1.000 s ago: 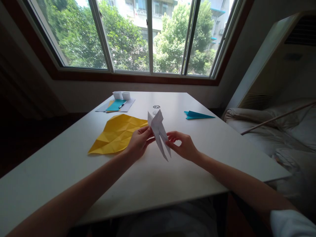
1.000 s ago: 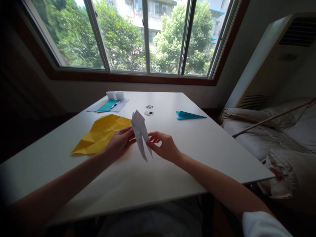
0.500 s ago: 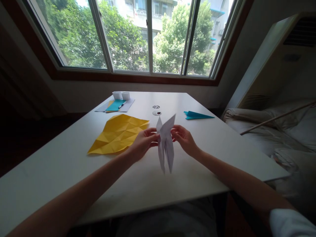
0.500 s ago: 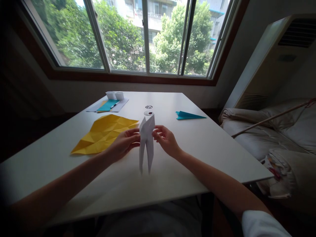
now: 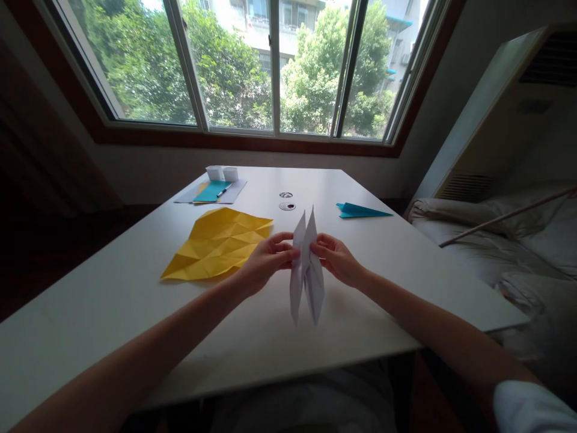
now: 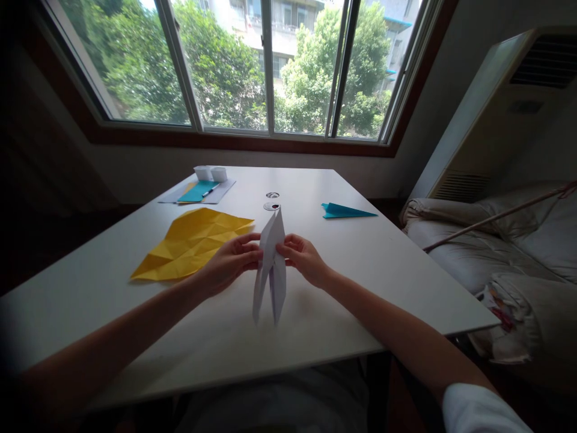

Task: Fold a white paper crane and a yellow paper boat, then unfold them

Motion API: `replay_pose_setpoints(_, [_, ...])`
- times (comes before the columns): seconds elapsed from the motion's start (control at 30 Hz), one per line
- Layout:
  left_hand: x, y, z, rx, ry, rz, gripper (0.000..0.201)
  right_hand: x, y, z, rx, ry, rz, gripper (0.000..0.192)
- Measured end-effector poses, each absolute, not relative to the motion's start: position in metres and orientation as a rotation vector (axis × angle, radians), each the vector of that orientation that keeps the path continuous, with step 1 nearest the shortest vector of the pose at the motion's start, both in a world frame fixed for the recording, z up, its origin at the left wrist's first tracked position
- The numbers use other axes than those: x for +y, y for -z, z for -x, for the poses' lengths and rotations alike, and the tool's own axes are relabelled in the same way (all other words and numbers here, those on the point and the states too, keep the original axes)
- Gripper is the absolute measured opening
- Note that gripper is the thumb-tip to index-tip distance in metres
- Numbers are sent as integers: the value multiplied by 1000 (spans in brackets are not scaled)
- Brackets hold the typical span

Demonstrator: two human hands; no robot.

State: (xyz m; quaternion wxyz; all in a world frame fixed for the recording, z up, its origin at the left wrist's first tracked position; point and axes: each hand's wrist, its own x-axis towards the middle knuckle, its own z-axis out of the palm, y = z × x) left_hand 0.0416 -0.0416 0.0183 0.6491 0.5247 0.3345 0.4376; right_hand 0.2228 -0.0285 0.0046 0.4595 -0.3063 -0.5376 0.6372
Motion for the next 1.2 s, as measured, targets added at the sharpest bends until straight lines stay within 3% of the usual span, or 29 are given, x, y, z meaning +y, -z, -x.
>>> replay_pose_setpoints(0.23, [-45,-22,-44,752,-960,-1232,41,-29,-4,-224,-1312,-1530,721,22])
replay_pose_setpoints(0.47, [-51,-23,-50,779,-919,-1349,64,-33,-5,-222,-1400,-1304,733,21])
replay_pose_setpoints(0.7, [-47,-21,-49,725,-976,-1185,41,-32,-2,-221,-1444,-1239,719,26])
replay_pose_setpoints(0.9, [-42,-18,-46,889,-1154,-1136,40,-40,-5,-225,-1757,-663,745,43])
replay_pose_setpoints(1.07, [-43,-19,-47,879,-1156,-1165,37,-44,-8,-226,-2018,-241,738,24])
replay_pose_setpoints(1.2, [-44,-18,-48,942,-1134,-1153,33,-43,-10,-229,-2113,-40,762,24])
